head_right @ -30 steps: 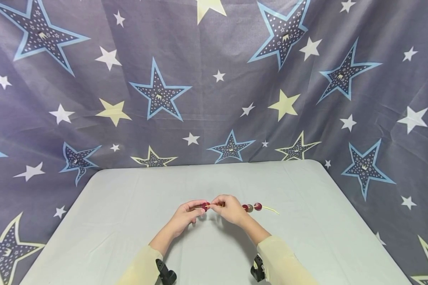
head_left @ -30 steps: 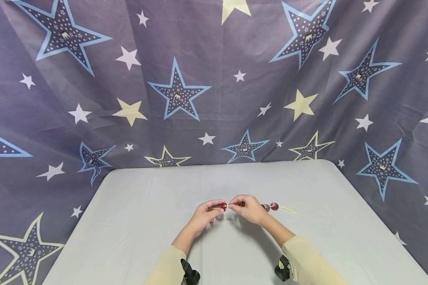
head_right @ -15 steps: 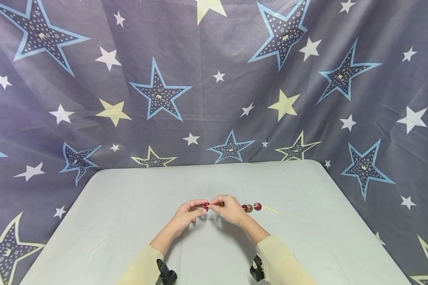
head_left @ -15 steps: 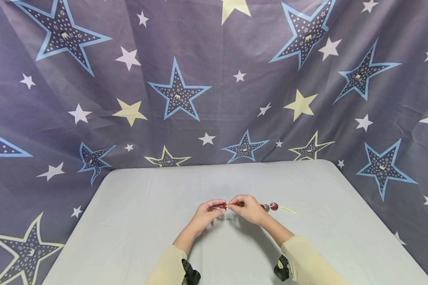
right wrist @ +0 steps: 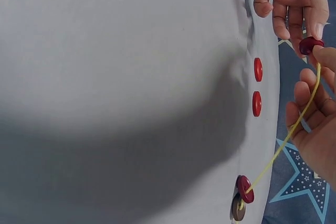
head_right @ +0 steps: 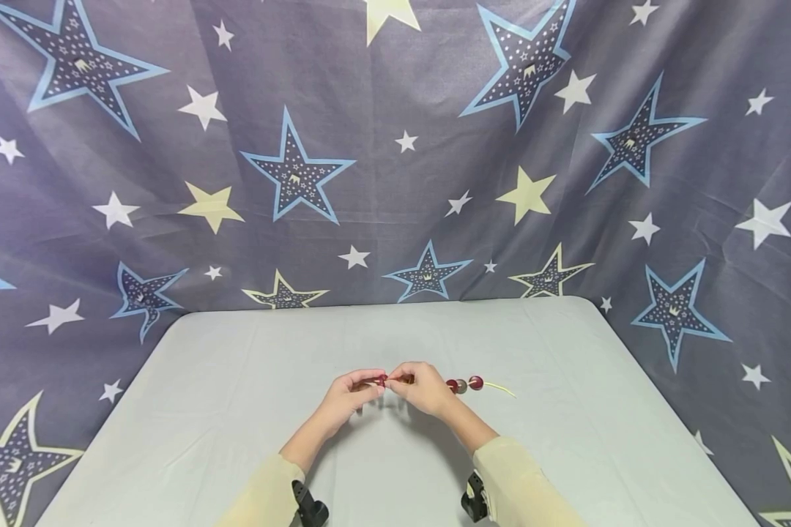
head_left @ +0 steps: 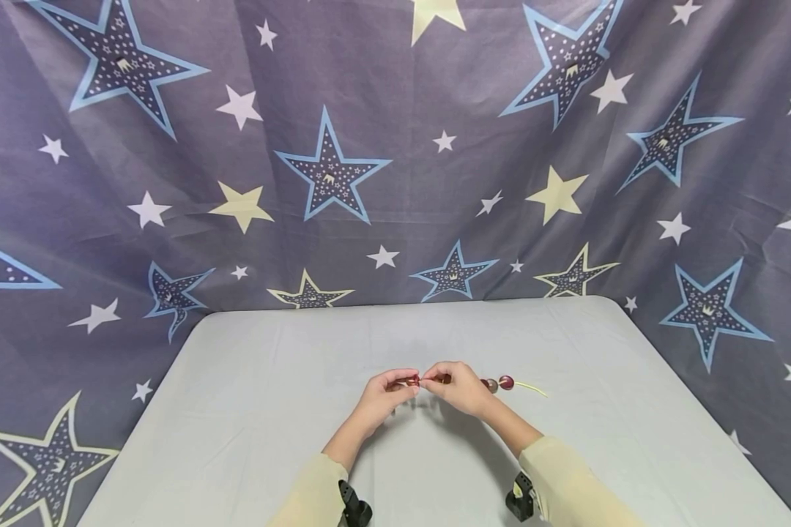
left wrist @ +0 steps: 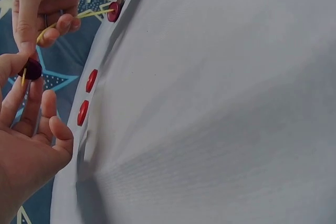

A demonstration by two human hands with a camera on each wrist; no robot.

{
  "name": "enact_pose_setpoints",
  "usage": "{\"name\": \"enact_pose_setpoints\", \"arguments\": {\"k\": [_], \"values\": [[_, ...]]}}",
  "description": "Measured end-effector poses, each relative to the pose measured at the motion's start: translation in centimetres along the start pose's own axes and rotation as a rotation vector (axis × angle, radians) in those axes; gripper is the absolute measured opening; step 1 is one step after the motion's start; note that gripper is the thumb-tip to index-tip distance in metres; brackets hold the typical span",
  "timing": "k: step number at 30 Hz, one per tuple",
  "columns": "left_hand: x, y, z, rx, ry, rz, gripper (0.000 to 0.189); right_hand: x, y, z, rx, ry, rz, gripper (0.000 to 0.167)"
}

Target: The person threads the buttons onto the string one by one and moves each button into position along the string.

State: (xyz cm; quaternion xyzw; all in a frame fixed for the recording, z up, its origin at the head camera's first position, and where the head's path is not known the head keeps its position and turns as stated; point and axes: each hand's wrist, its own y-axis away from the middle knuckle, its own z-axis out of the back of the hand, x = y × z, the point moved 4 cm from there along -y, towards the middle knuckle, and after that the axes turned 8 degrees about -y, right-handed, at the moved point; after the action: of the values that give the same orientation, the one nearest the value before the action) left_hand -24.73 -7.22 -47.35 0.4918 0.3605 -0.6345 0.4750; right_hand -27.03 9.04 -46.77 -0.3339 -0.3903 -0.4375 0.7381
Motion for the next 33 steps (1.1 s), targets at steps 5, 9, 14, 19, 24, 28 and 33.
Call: {"name": "enact_pose_setpoints", "arguments": {"k": [5, 9, 14, 19, 24, 28, 33], "values": [[0.2, -0.2, -0.1, -0.023, 0.003, -0.015, 0.038, -0.1, -0.1, 0.0, 0.001, -0.030, 0.003, 0.011], [1.1, -0.8, -0.2, -0.058, -0.018, -0.044, 0.036, -0.2, -0.1, -0.1, -0.001, -0.077, -0.009, 0.013], [2.8, -2.0, -0.4, -0.119, -0.067, -0.056, 0.035, 0.2, 0.0, -0.1, 0.003, -0.130, -0.051, 0.016], [1.5, -1.3, -0.5, -0.138, -0.096, -0.085, 0.033, 2.5, 0.7, 0.2, 0.024, -0.178, -0.077, 0.020], [0.6, -0.8, -0.6, -0.142, -0.119, -0.126, 0.034, 3.4, 1.0, 0.3, 0.028, -0.180, -0.091, 0.019], [1.8, -1.4, -0.4, -0.177, -0.142, -0.125, 0.033, 3.2, 0.9, 0.4, 0.015, -0.186, -0.107, 0.019], [2.5, -1.7, 0.0, -0.245, -0.125, -0.130, 0.026, 3.0, 0.9, 0.5, 0.000, -0.202, -0.108, 0.018]]}}
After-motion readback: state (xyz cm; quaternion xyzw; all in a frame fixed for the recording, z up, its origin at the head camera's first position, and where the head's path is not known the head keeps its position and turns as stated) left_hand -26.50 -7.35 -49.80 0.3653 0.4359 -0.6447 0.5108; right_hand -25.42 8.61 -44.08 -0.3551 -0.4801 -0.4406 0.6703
